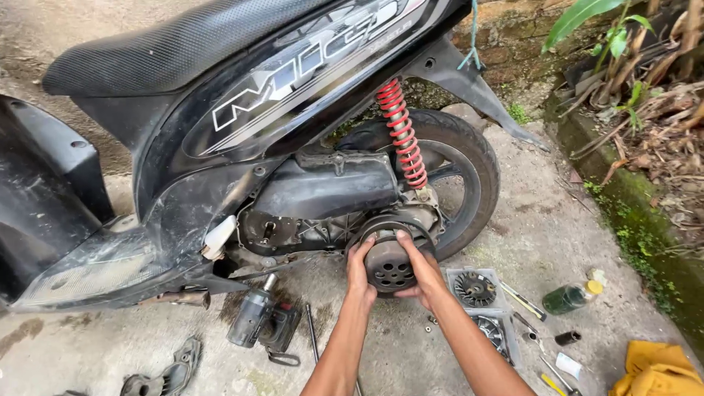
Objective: Disassembling and inspecting motorcycle CVT components including the clutch bell and drive belt
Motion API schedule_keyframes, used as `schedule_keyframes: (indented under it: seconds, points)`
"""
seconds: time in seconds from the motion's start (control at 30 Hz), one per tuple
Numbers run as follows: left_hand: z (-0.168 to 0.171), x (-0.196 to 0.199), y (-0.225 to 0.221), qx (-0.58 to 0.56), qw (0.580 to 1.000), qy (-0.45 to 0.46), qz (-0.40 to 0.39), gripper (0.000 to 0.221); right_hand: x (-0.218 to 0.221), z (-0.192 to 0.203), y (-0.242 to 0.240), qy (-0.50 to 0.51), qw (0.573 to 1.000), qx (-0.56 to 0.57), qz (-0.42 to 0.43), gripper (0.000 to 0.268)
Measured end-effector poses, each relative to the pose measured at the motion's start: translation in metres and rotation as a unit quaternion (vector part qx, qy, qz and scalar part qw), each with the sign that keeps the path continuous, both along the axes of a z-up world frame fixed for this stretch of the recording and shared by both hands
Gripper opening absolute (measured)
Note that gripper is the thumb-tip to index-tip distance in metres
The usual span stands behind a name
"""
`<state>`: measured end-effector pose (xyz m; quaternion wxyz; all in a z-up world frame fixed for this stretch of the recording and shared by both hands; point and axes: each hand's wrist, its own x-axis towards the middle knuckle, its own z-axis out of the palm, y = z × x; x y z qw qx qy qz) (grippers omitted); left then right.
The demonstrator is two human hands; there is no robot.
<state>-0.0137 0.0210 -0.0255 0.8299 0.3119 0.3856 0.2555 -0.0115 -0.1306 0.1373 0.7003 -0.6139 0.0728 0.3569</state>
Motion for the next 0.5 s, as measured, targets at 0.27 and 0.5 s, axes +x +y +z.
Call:
schedule_keyframes:
  seconds: [0.27, 0.5]
  points:
    - [0.061, -0.010, -0.018, -0.012, 0.999, 0.018, -0.041, 0.065, 0.019, -0.025, -0.044, 0.085, 0.993, 0.072, 0.033, 0.097]
    - [0.051, 0.007, -0.029, 0.040, 0.994, 0.091, -0.047, 0.101, 0.042, -0.072, -0.132, 0.178, 0.966, 0.142, -0.125, 0.096]
